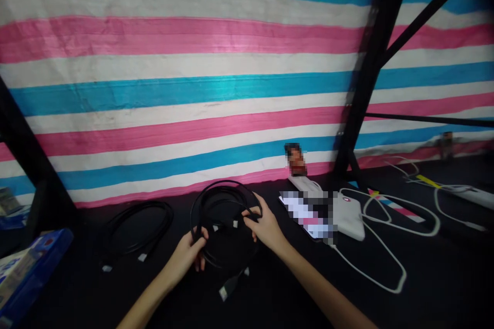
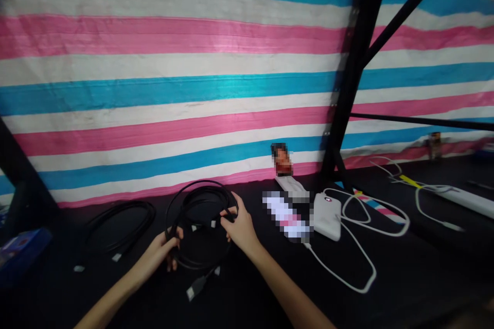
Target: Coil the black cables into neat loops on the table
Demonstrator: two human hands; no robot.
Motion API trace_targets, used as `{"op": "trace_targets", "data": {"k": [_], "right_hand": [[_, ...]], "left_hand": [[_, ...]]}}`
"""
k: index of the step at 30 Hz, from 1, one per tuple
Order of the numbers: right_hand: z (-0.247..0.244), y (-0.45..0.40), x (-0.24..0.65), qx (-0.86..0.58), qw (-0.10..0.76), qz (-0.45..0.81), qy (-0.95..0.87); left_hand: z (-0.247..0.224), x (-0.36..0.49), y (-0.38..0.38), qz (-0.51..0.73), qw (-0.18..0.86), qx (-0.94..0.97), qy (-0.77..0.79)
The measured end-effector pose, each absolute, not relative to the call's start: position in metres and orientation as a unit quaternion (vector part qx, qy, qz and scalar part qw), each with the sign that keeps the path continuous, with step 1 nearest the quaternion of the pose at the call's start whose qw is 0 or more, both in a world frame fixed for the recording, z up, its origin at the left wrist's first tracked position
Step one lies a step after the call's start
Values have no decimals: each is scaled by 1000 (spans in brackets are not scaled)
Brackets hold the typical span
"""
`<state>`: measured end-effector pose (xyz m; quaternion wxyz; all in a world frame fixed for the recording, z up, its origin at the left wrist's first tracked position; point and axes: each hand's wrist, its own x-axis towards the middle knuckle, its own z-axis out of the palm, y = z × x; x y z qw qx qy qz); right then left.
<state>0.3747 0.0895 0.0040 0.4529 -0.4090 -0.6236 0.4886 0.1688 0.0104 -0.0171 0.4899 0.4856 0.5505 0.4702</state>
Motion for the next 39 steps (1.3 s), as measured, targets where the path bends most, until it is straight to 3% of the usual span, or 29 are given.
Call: {"op": "trace_targets", "data": {"k": [3, 10, 17, 22, 33, 39], "right_hand": [[2, 88, 376, -414, 447, 438, -661], [-4, 83, 367, -406, 423, 432, -686], [-1, 79, 367, -366, 438, 421, -705], [5, 76, 369, -358, 450, 410, -708], [5, 79, 374, -416, 440, 277, -746], [4, 78, 374, -406, 425, 290, -755]], "left_hand": [[-16, 166, 11, 498, 355, 524, 592], [-23, 152, 12, 443, 208, 535, 688], [4, 162, -5, 341, 75, 559, 752], [5, 159, -4, 337, 82, 539, 768], [-3, 158, 0, 466, 155, 518, 700], [-3, 158, 1, 496, 186, 495, 688]]}}
